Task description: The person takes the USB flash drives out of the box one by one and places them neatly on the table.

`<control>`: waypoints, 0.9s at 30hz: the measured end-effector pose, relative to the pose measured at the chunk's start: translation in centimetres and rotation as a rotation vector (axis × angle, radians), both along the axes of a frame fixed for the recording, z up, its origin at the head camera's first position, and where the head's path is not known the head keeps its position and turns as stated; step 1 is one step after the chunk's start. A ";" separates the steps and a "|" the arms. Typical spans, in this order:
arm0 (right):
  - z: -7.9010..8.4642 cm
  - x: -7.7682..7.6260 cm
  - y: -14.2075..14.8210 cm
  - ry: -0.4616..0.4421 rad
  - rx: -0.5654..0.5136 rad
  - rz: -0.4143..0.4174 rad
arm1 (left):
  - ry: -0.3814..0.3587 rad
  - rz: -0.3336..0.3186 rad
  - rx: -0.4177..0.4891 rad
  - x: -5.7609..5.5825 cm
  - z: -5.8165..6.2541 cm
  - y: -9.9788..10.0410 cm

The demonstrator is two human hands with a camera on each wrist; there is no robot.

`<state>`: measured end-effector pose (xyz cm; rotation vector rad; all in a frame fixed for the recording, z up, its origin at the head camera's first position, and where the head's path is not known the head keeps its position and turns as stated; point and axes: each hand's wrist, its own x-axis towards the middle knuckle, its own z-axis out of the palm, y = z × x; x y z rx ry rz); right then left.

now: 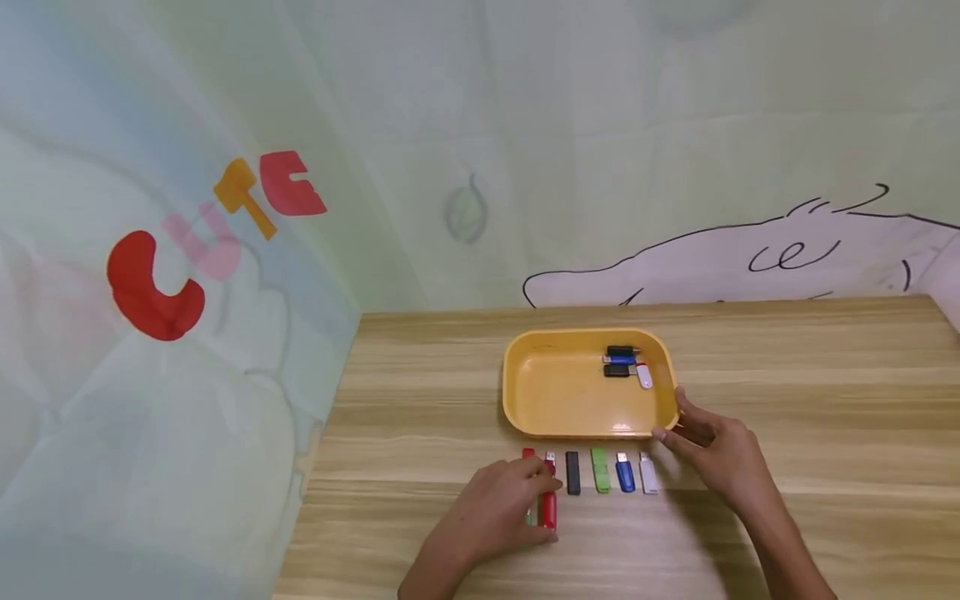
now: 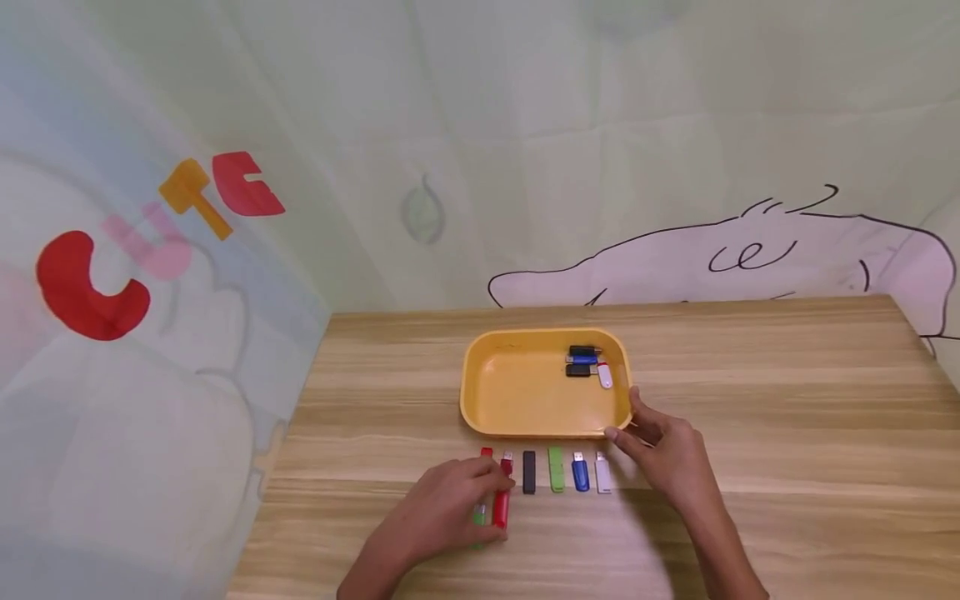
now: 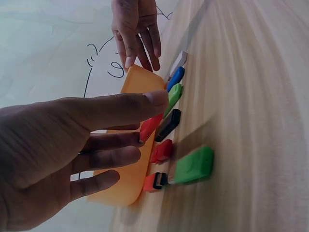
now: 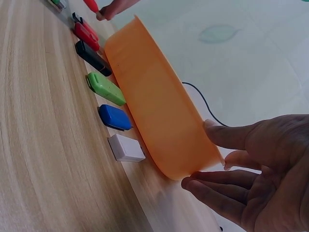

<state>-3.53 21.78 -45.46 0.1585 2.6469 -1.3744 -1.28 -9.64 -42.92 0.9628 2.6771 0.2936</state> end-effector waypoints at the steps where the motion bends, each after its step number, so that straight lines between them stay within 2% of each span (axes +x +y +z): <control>1: 0.0 0.0 0.0 -0.002 0.001 -0.001 | -0.005 0.007 0.006 0.1 -0.1 -0.1; 12: -0.1 0.0 0.0 -0.002 -0.016 -0.006 | -0.004 0.039 0.018 0.9 -1.2 -0.5; 21: -0.1 0.1 0.0 -0.003 -0.007 -0.008 | -0.063 0.055 0.051 1.1 -1.9 -0.6; 27: 0.0 0.1 -0.1 0.000 -0.023 -0.006 | -0.010 0.040 0.048 1.4 -2.0 -0.5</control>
